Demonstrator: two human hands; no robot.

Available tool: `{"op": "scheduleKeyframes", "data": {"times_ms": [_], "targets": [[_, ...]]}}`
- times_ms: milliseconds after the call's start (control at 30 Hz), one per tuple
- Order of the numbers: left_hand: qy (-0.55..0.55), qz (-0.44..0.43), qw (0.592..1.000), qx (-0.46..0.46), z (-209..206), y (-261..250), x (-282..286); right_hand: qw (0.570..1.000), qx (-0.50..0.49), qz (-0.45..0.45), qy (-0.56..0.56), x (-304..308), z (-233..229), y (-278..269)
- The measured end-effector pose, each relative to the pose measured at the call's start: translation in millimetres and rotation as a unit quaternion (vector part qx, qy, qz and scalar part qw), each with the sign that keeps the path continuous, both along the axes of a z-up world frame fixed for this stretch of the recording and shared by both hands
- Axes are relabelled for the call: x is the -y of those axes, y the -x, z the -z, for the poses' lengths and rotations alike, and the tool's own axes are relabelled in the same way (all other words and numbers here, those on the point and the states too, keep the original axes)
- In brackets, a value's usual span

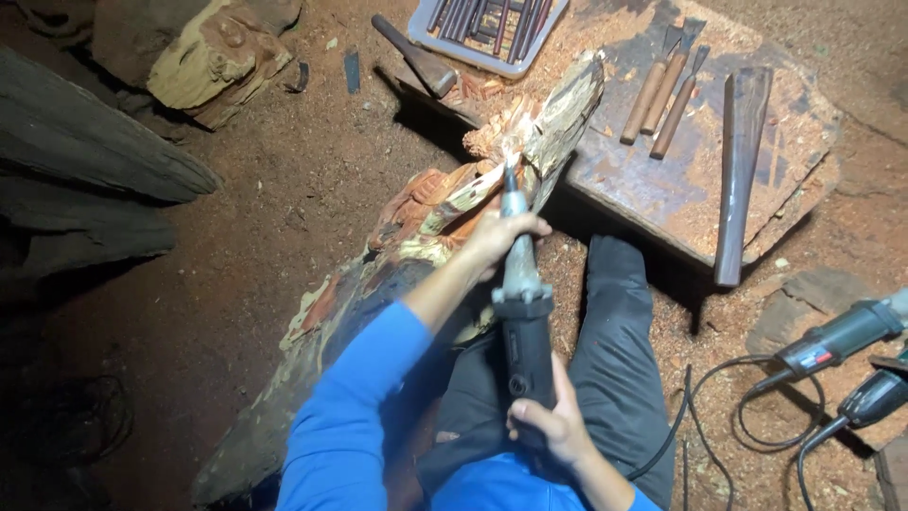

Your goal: Carving details into a large wooden sculpture using a power rotary tool

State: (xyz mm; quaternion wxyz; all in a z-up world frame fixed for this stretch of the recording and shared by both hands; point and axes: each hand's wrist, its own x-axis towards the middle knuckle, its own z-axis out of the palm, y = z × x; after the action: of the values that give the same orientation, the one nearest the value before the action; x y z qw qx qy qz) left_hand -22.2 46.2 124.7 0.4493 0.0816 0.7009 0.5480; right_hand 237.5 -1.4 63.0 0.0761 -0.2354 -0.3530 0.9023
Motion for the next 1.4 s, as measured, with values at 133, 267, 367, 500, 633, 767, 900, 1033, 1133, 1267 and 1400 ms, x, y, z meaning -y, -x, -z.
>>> {"op": "scheduleKeyframes", "data": {"times_ms": [133, 267, 367, 500, 633, 767, 900, 1033, 1133, 1267, 1400], "targets": [[0.016, -0.011, 1.0, 0.002, 10, -11, 36, 0.998, -0.053, -0.009, 0.032, 32, 19, -11], [-0.062, -0.082, 0.993, 0.056, 27, -19, 58, 0.993, -0.086, -0.062, 0.042, 42, 36, -18], [-0.105, -0.099, 0.988, 0.056, 31, -33, 65, 0.992, -0.053, -0.055, -0.103, 29, 55, -29], [-0.155, -0.112, 0.98, 0.061, 52, -53, 59, 0.964, 0.08, -0.096, -0.233, -9, 60, -59], [-0.149, -0.103, 0.983, 0.04, 96, -68, 51, 0.949, 0.152, -0.108, -0.254, -19, 50, -81], [-0.109, -0.099, 0.987, -0.063, 127, -71, 49, 0.959, 0.181, -0.101, -0.194, -8, 48, -85], [-0.059, -0.079, 0.993, -0.072, 125, -60, 48, 0.986, 0.13, -0.081, -0.07, 7, 38, -70], [-0.1, -0.069, 0.988, -0.098, 118, -51, 43, 0.984, 0.167, -0.053, -0.045, 17, 25, -59], [-0.088, -0.045, 0.992, -0.079, 116, -49, 40, 0.985, 0.15, -0.048, -0.066, 21, 29, -60], [-0.064, -0.001, 0.996, -0.06, 107, -60, 29, 0.978, 0.144, -0.026, -0.152, 21, 47, -76], [-0.197, -0.055, 0.972, 0.115, 86, -87, 32, 0.936, 0.176, -0.064, -0.299, -9, 50, -97]]}}
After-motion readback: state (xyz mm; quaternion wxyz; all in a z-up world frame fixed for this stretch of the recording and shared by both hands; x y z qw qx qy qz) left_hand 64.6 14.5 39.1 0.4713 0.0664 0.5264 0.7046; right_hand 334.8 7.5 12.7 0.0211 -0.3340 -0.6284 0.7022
